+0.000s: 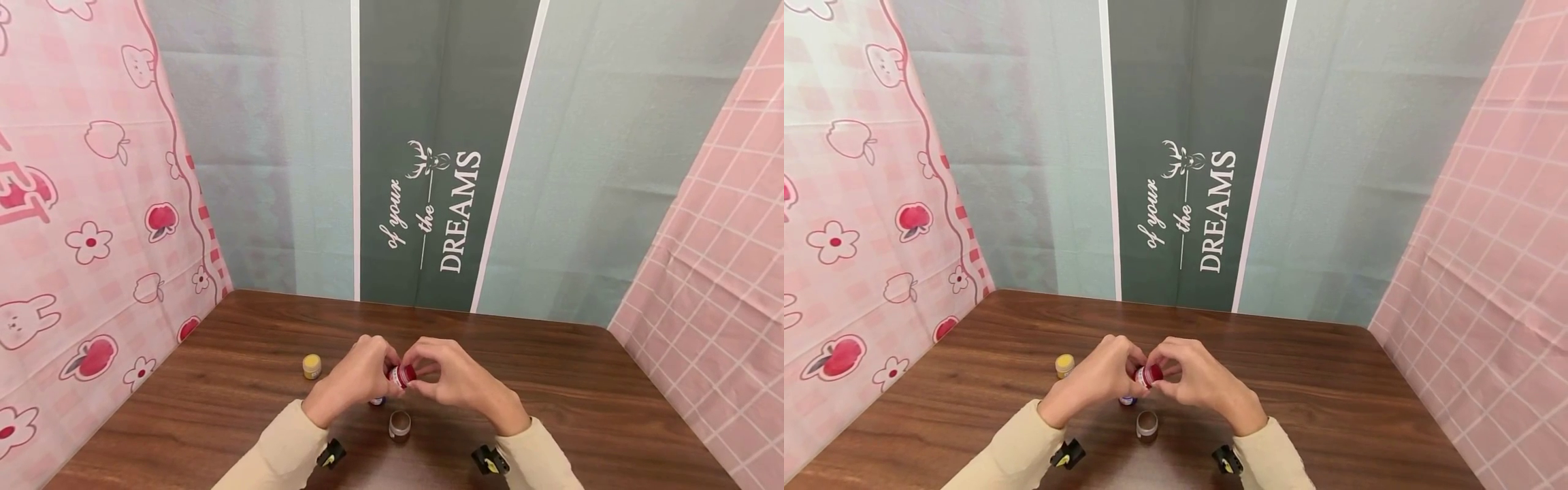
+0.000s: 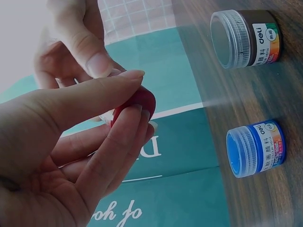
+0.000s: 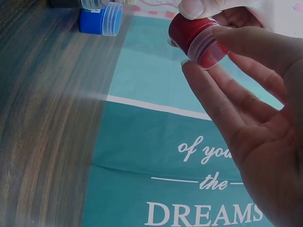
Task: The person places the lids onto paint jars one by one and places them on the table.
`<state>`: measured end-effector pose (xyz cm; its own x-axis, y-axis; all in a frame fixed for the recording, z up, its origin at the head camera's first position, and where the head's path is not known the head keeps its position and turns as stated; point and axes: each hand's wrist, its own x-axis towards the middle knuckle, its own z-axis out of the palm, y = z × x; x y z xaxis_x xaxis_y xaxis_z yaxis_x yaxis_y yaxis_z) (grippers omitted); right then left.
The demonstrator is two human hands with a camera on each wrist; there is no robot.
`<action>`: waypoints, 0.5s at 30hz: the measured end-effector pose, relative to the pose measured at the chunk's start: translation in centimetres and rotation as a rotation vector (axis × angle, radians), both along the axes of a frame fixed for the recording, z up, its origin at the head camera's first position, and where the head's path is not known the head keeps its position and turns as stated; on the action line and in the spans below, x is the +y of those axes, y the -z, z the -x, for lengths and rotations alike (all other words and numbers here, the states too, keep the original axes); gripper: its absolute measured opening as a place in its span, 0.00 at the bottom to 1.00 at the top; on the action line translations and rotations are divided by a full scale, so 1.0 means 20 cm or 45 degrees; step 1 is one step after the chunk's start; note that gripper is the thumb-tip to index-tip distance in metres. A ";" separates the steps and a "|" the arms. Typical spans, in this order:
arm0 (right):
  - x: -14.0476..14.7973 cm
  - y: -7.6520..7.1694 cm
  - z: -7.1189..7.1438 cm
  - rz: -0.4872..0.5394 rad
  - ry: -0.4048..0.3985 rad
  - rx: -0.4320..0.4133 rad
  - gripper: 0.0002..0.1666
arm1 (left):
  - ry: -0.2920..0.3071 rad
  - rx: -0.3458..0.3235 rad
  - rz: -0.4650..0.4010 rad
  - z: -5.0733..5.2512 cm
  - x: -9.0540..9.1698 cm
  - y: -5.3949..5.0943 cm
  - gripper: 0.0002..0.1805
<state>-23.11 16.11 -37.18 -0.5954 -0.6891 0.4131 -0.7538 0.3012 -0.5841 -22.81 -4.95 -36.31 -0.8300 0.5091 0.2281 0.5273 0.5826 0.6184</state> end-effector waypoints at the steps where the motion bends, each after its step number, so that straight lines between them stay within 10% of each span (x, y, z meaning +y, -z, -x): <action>1: 0.00 0.00 0.00 -0.001 0.012 -0.023 0.14 | -0.001 -0.001 0.000 0.00 0.00 0.00 0.09; 15: 0.00 0.00 0.00 -0.043 0.089 -0.070 0.10 | 0.005 0.007 -0.001 0.00 0.00 0.00 0.09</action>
